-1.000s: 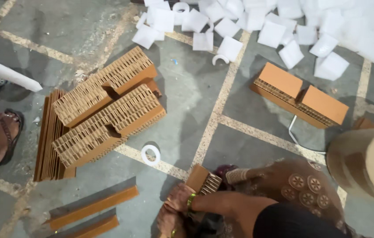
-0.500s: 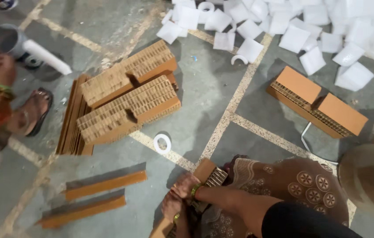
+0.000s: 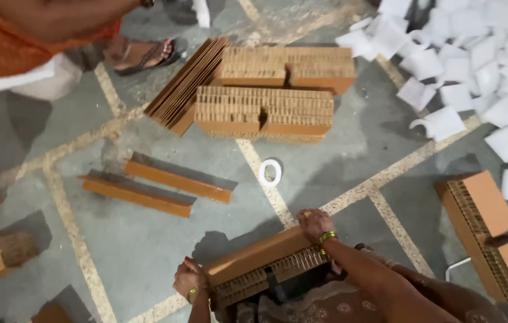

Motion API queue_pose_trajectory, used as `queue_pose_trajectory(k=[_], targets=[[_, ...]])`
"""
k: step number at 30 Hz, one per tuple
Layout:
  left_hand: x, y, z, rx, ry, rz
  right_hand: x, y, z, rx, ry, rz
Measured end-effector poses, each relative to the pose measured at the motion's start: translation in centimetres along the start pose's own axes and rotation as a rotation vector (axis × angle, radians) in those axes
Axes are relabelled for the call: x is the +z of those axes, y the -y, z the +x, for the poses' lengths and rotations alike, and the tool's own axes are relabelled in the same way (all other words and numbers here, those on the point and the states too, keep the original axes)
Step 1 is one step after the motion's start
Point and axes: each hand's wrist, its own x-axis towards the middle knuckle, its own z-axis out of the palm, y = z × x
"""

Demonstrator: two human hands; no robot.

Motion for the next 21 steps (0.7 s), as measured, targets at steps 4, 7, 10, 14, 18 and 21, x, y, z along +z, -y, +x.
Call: queue_pose_trajectory(k=[4,7,10,14,18,21], targets=[[1.1,0.4,0.6,-0.167,0.065,-0.127,-0.3,0.1,0.1,0.068,-0.067,0.158],[1.3,1.0,0.7,-0.046,0.078,-0.025,-1.8,1.1,-0.2,0.232,0.017,0.226],[0.6,0.6,0.4,-0.096,0.100,-0.033,-3.1,1.7,-0.5,0.184,0.000,0.188],[-0.8,-0.8,0.0,0.082,0.118,0.203,-3.0,1.6,-1.1,0.128,-0.044,0.115],[-2.5,-3.5,-0.5,0.226,0.293,0.298,-2.9,2.6,-0.6,0.027,-0.022,0.013],[-1.7,-6.4,-2.6,0.259,0.596,0.328,-1.5,4.9,-0.5,-0.112,0.067,-0.091]])
